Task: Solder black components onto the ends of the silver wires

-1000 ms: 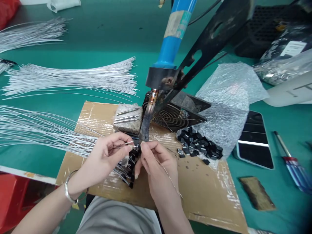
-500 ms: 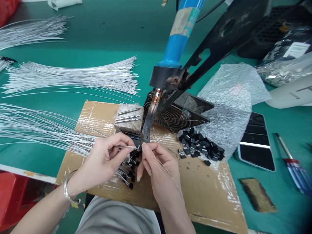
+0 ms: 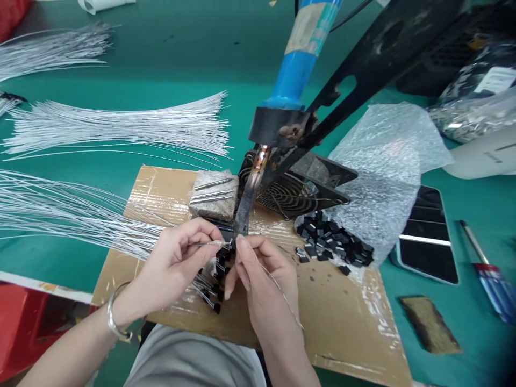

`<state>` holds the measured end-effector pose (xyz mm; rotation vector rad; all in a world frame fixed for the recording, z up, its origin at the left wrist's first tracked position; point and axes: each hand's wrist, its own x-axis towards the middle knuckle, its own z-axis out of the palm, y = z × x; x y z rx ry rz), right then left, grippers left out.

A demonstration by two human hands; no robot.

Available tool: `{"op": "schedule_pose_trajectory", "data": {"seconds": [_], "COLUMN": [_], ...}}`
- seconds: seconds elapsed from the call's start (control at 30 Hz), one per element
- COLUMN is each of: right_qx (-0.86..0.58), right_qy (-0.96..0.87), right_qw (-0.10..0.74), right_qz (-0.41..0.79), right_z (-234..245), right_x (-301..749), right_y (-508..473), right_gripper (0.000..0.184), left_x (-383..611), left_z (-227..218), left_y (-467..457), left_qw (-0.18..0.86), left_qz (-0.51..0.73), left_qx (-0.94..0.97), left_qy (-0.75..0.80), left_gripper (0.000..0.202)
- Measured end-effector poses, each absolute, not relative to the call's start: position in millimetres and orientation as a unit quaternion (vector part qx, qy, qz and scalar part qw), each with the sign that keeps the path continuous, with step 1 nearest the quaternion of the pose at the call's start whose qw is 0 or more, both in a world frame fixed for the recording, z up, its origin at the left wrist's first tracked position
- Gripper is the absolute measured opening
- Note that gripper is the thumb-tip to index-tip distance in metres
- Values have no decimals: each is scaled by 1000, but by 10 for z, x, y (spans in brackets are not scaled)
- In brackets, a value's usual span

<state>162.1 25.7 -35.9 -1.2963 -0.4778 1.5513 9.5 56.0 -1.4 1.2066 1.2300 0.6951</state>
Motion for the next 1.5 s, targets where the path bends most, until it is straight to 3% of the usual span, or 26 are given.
{"op": "schedule_pose_trajectory", "data": {"seconds": [0.87,1.5], "right_qx": [-509,-488], "right_qy": [-179,-175], "right_qw": [514,529], "right_qz": [666,672], "right_z": [-312,-297], "right_x": [1637,1606], "right_y": [298,253], "right_gripper": [53,45], "left_x": [176,191], "left_z": [57,133], "left_y": [604,615], "left_qw": [634,631], "left_qz": [295,305], "left_qx": [474,464], "left_qy": [534,542], "left_gripper": [21,18]}}
